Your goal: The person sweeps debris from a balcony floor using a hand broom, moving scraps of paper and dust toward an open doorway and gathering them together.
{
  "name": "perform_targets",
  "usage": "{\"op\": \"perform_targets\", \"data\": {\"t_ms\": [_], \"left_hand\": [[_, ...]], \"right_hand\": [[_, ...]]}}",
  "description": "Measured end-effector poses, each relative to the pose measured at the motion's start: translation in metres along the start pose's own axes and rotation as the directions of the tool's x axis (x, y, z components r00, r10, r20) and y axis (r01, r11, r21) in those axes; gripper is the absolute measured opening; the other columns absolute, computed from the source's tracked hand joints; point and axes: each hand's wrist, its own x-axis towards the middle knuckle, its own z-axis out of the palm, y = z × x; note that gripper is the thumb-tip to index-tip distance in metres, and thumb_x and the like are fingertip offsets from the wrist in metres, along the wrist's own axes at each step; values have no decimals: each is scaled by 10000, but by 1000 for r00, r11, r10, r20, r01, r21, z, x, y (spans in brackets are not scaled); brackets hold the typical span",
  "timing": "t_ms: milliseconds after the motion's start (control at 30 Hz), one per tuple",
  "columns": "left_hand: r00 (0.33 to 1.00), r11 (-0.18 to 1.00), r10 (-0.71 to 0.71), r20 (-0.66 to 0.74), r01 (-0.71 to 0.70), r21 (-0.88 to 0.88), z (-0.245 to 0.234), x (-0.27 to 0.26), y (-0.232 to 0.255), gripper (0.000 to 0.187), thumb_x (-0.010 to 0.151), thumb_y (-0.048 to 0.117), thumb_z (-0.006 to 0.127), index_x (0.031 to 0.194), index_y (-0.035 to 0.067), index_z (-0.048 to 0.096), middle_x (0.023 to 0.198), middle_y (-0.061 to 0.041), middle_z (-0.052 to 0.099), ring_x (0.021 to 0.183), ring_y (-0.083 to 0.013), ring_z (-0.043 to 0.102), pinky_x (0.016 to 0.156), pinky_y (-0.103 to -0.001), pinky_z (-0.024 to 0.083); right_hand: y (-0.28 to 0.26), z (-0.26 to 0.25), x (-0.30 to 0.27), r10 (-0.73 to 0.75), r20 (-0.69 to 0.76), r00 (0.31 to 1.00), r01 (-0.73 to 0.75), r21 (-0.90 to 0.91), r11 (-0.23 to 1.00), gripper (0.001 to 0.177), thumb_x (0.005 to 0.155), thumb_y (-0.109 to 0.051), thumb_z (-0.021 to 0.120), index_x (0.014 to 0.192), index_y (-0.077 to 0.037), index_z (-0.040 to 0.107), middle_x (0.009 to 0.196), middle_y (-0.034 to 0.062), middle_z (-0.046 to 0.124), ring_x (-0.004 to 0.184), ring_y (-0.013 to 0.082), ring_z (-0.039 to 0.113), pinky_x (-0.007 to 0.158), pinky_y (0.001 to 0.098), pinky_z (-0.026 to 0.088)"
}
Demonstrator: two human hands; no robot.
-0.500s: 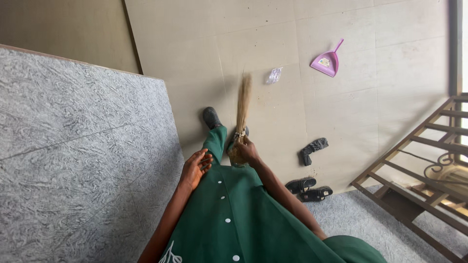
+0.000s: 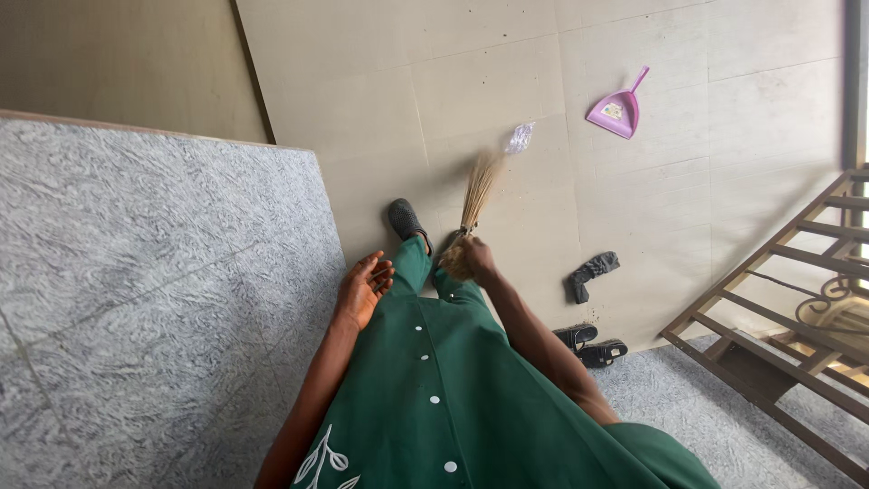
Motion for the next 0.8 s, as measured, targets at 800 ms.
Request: {"op": "perform_targets", "data": {"t_ms": [800], "left_hand": [[989,998,38,144,-45,47,18,57,105,304,992,260,643,1244,93,671,1108,-72,713,1021,-180,672,868,-341,561]], "right_hand": [[-39,108,-40,-65,32,997,70,-177,982,165,974,-231,588,1092,-126,633,1023,176,694,844,297,740,666,391,655]]}}
